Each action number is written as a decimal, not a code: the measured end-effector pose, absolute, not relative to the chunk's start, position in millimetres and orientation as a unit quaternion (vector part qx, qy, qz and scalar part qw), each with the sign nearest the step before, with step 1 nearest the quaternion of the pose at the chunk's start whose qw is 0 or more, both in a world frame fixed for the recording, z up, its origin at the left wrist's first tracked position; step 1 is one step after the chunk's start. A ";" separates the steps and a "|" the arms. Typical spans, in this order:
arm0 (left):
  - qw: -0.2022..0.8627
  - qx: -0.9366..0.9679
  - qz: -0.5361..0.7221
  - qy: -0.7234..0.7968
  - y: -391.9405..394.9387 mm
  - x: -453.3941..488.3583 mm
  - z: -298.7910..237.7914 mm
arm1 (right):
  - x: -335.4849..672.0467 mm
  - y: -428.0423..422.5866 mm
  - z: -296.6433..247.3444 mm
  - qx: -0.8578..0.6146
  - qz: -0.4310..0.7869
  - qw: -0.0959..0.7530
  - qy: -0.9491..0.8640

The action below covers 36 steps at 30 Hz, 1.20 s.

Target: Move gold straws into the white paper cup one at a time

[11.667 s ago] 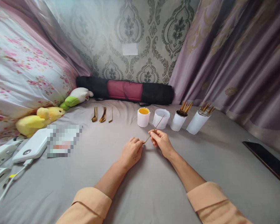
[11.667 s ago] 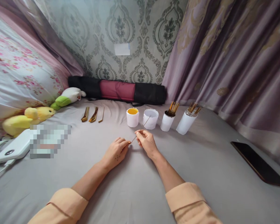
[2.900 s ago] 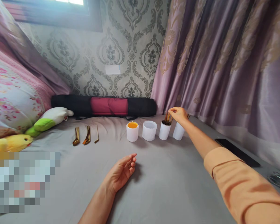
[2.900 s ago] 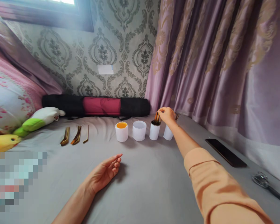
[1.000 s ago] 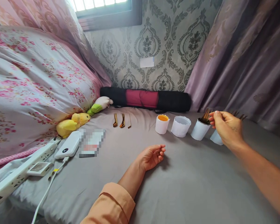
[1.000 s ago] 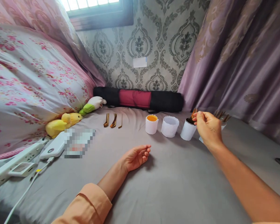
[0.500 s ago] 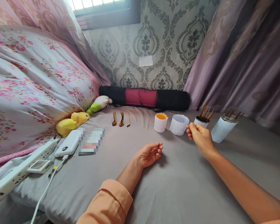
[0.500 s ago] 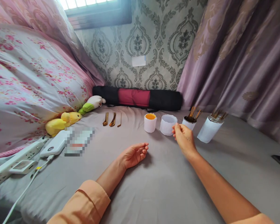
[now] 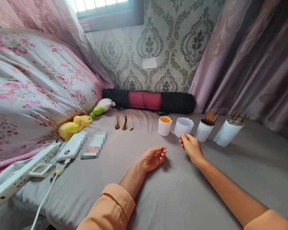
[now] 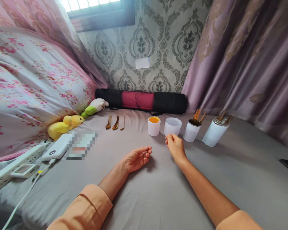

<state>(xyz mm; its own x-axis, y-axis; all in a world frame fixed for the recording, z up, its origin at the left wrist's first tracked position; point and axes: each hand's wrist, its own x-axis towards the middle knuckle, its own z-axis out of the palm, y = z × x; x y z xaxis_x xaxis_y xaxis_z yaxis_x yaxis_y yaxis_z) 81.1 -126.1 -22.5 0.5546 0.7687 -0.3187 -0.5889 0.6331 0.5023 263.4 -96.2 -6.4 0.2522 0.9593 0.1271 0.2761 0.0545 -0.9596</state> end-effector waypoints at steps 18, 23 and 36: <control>0.854 0.193 0.389 0.285 -125.3 82.3 -19.6 | 265.9 -100.4 -43.5 -0.599 0.289 0.487 -0.566; 0.833 0.214 0.392 0.326 -120.5 80.3 -17.3 | 265.6 -99.5 -43.7 -0.595 0.287 0.484 -0.574; 0.689 0.301 0.455 0.478 -82.9 38.3 -5.9 | 265.3 -98.3 -45.6 -0.599 0.281 0.471 -0.583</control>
